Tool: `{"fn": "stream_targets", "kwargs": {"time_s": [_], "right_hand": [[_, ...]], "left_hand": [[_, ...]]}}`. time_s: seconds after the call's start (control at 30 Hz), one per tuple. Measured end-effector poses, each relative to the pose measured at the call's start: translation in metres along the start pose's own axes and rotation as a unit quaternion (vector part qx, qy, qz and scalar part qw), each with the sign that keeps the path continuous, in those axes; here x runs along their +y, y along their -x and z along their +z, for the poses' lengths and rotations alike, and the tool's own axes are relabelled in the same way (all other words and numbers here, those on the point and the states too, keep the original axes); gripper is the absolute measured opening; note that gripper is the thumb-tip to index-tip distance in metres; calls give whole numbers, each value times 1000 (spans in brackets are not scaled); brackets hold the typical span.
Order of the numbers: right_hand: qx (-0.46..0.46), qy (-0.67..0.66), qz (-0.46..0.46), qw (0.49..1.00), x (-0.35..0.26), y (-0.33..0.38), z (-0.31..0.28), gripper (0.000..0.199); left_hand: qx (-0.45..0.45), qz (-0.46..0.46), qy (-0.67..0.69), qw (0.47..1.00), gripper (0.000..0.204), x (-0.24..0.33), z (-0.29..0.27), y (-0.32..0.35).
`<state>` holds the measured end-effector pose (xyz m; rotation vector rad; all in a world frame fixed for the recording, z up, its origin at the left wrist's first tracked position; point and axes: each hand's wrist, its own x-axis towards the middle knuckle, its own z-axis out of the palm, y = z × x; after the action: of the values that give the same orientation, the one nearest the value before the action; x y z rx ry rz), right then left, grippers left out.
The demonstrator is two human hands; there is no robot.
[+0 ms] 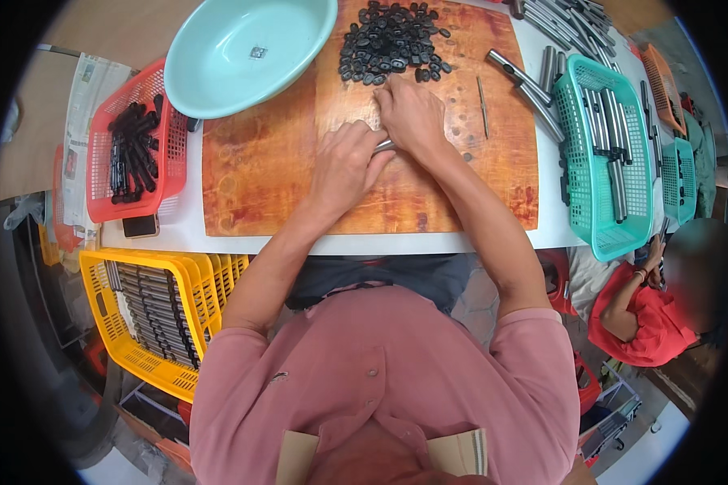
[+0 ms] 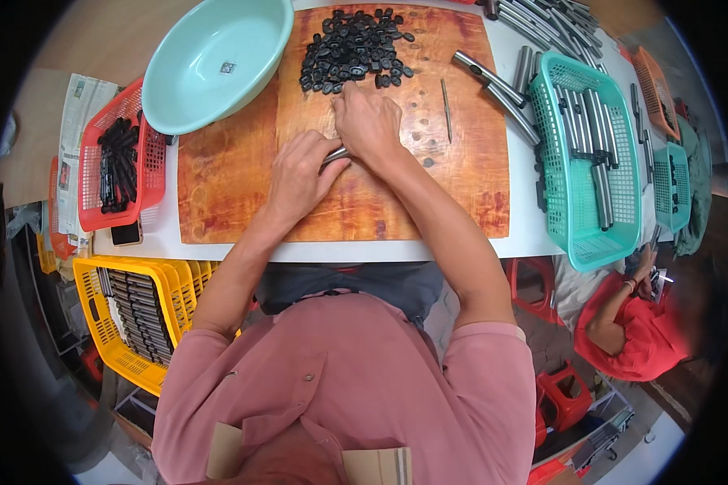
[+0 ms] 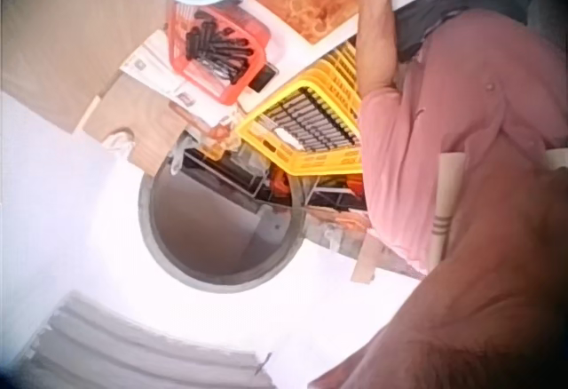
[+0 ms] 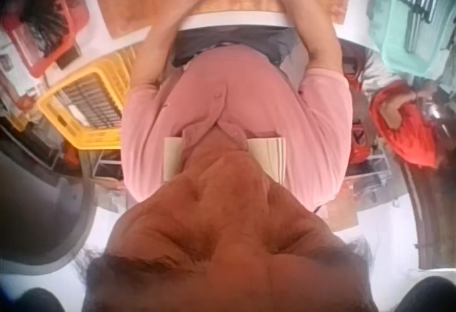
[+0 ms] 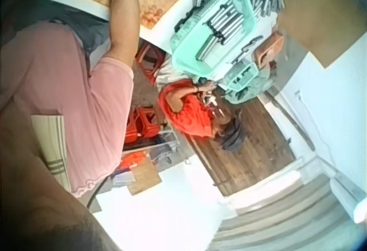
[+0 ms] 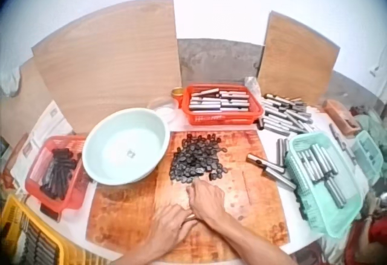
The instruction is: The person assembles small cylindrical metal parts by inserting black rubber caps into their ends. They pick up a metal cylinder, insert a cap, and place the finished unit into a yellow basket. The process is repeated continuously.
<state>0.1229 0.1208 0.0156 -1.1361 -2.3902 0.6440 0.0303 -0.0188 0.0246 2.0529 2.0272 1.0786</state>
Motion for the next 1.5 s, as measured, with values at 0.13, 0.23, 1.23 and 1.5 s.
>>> {"fn": "stream_targets", "kwargs": {"time_s": [0.13, 0.23, 1.23, 1.5], "right_hand": [[-23, -57, 32, 998, 3, -5, -7, 27], [-7, -55, 32, 998, 1, -2, -7, 27], [16, -19, 17, 1000, -1, -2, -6, 29], [29, -1, 1, 1000, 2, 5, 3, 25]], "left_hand": [[-4, -3, 19, 1000, 25, -4, 0, -2], [-9, 5, 7, 1000, 26, -3, 1, -1], [-27, -7, 6, 1000, 24, 5, -6, -7], [-37, -4, 22, 999, 25, 2, -3, -2]]}}
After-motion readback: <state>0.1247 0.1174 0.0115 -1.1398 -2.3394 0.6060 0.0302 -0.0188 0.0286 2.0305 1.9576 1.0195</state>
